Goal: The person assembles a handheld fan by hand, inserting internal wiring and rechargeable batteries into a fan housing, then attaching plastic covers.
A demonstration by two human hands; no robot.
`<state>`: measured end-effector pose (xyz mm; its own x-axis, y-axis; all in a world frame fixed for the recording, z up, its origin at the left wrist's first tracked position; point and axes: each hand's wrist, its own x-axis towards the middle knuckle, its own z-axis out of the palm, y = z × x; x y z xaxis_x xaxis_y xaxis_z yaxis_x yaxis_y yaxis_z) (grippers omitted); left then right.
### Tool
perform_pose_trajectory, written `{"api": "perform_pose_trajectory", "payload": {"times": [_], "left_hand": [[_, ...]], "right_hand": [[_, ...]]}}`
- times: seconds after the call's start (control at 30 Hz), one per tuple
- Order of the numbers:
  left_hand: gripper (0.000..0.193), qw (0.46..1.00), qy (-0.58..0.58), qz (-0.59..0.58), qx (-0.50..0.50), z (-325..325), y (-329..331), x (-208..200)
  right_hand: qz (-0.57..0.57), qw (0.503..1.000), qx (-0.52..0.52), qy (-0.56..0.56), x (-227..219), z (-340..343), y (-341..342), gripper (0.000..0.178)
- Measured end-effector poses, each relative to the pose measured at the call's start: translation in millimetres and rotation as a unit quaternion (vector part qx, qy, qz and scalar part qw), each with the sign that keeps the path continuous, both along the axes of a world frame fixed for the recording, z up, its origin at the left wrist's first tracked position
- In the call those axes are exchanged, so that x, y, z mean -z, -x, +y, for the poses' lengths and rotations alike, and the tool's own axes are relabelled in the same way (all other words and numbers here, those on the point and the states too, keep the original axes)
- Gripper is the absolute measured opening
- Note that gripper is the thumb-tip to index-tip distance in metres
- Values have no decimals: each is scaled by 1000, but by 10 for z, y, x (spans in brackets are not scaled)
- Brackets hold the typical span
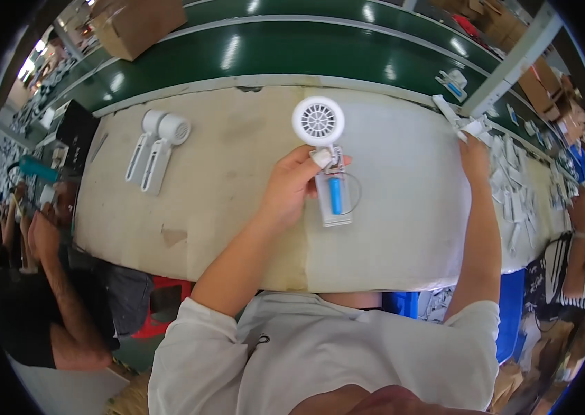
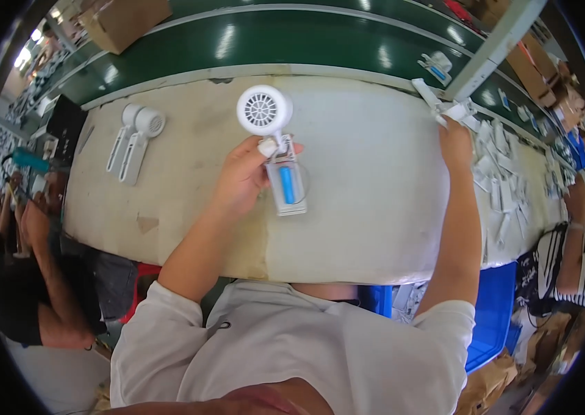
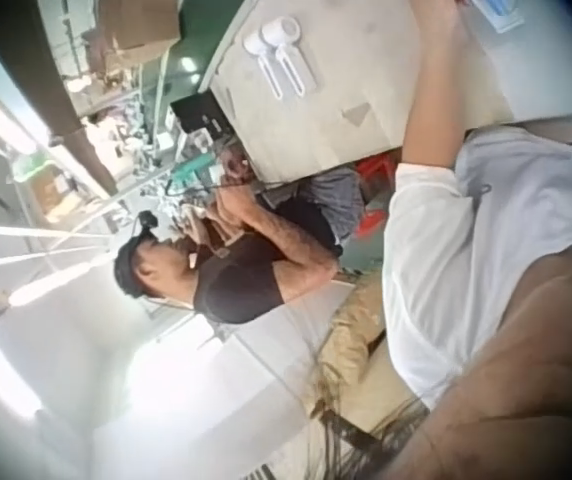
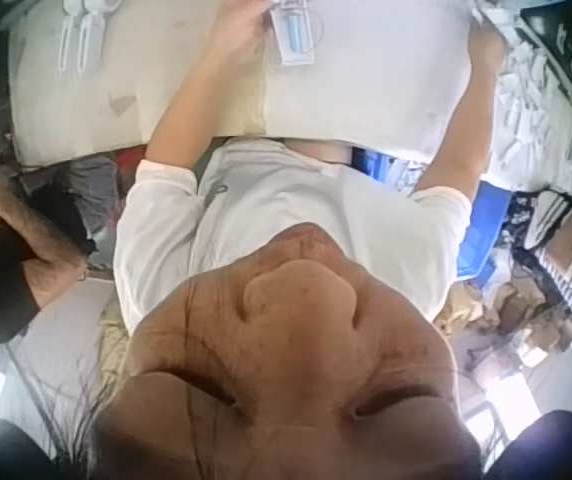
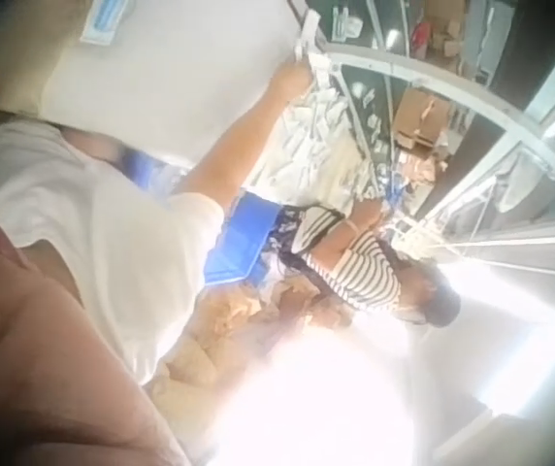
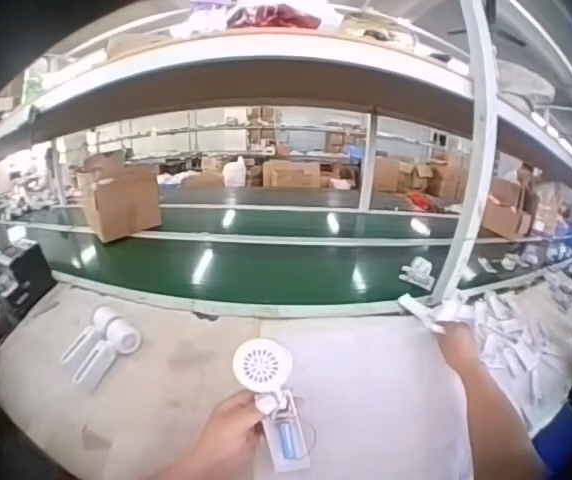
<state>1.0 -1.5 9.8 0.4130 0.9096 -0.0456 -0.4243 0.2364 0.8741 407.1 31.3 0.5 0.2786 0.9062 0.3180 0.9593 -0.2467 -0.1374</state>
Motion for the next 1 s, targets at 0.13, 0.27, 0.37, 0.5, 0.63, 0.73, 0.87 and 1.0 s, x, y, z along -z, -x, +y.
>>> {"api": "perform_pose_trajectory", "payload": {"times": [0.13, 0.27, 0.37, 0.5, 0.63, 0.73, 0.87, 1.0], "left_hand": [[29, 998, -8, -33, -45, -16, 23, 5], [26, 993, 2, -77, -86, 2, -17, 59], [27, 988, 10, -84, -126, 28, -58, 94], [28, 978, -25, -105, -177, -15, -74, 117], [26, 972, -27, -151, -177, -66, -70, 61], [25, 969, -20, -173, -173, -101, -58, 62], [25, 965, -31, -184, -184, -141, -136, 138], [26, 958, -36, -140, -247, -157, -226, 58]], "right_hand": [[-9, 991, 17, -129, 19, 18, 241, 35], [533, 831, -37, -154, -310, -130, 1047, 44], [369, 894, -238, -88, -451, -474, 1916, 50], [77, 922, -358, -123, -608, -754, 2556, 58], [71, 909, -373, -173, -677, -737, 2670, 59], [88, 907, -372, -176, -650, -725, 2697, 59], [107, 895, -373, -220, -571, -685, 2721, 61], [79, 908, -334, -240, -521, -714, 2752, 62]]}}
